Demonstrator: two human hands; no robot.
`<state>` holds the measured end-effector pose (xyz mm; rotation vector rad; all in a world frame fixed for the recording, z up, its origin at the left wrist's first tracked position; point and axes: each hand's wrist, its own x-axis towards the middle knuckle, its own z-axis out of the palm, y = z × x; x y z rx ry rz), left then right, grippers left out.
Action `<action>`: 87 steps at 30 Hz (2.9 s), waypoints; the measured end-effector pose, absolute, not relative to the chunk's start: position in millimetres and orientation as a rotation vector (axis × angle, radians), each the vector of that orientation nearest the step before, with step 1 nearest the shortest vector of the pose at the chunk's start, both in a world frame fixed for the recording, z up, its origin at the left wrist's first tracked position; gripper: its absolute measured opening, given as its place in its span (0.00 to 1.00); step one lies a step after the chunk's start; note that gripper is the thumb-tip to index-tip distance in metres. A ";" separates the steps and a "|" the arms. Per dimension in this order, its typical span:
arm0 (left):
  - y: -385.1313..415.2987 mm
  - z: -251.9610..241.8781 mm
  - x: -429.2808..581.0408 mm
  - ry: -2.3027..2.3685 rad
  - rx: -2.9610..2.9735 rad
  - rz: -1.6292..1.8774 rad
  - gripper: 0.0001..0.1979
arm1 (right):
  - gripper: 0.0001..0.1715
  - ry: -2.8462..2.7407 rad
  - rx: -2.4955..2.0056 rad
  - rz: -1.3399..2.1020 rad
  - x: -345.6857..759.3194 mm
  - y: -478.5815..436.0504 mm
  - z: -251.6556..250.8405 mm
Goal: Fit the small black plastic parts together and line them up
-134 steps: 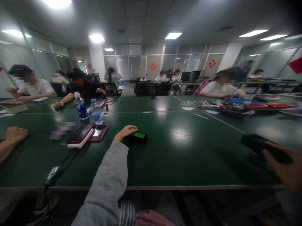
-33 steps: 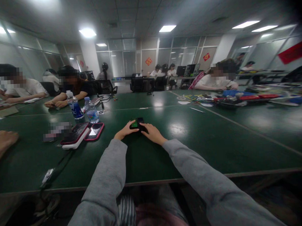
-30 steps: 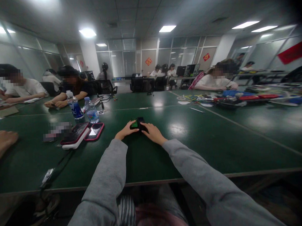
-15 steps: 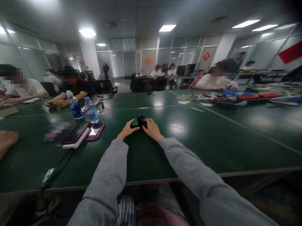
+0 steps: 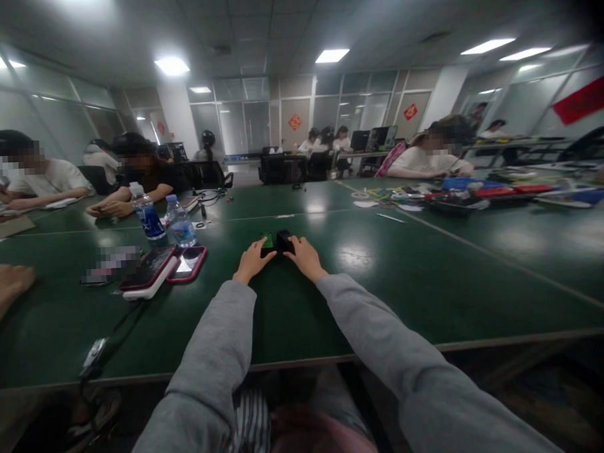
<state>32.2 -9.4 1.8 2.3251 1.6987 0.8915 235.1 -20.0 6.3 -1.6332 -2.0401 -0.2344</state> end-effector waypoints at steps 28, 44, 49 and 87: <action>-15.6 -1.7 34.6 1.726 2.327 0.800 0.38 | 0.28 -2.060 -1.479 0.009 230.9 -15.4 0.1; -10.9 -5.5 34.1 1.692 2.308 0.811 0.37 | 0.33 -2.042 -1.338 0.141 242.5 1.2 -10.3; -10.7 -5.5 32.6 1.682 2.293 0.818 0.38 | 0.35 -2.071 -1.353 0.148 241.4 0.9 -9.4; -8.6 -7.5 31.3 1.720 2.369 0.764 0.36 | 0.29 -2.020 -1.454 -0.040 232.4 -8.9 -1.7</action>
